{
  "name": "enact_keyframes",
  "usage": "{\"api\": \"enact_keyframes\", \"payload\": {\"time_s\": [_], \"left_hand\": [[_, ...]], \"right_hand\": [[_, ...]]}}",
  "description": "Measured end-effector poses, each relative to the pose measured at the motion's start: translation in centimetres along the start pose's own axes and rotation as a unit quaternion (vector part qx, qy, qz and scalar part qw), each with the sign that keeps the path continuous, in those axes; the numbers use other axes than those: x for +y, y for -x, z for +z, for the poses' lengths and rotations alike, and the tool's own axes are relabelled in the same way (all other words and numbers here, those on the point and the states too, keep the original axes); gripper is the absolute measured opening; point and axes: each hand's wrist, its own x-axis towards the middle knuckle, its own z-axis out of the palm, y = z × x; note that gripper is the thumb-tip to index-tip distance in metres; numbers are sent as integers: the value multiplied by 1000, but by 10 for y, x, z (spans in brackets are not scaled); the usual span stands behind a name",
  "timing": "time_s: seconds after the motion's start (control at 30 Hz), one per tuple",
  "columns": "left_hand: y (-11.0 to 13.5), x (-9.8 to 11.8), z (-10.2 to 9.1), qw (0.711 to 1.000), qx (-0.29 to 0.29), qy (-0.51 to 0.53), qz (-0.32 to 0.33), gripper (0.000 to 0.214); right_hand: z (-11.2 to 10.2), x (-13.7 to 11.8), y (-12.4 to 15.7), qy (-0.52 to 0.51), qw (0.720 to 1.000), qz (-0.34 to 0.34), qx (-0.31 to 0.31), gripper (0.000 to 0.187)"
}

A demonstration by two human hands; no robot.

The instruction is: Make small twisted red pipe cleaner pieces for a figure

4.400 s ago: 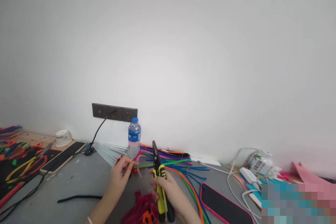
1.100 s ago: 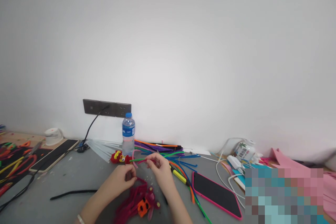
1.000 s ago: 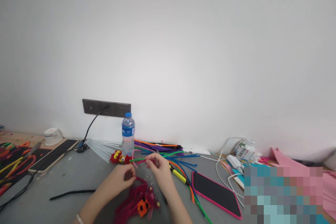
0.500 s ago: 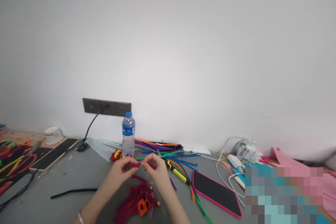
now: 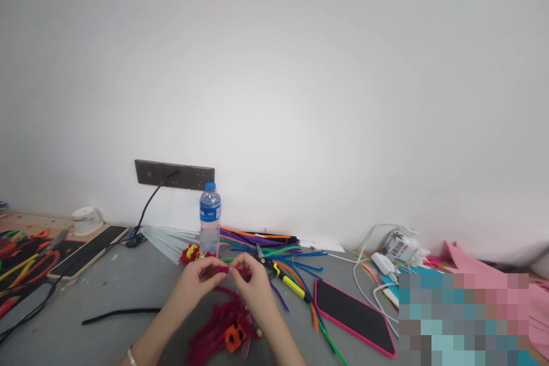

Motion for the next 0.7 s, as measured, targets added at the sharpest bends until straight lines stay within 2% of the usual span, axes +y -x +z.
{"api": "enact_keyframes", "payload": {"time_s": [0.3, 0.5, 0.7], "left_hand": [[1, 4, 0, 999, 18, 39, 0, 26], [2, 4, 1, 998, 30, 54, 13, 14], [1, 5, -1, 998, 25, 54, 7, 16]], "right_hand": [[-1, -2, -1, 5, 1000, 6, -5, 21], [0, -1, 0, 2, 1000, 11, -12, 22], [0, -8, 0, -26, 999, 28, -27, 26]]}}
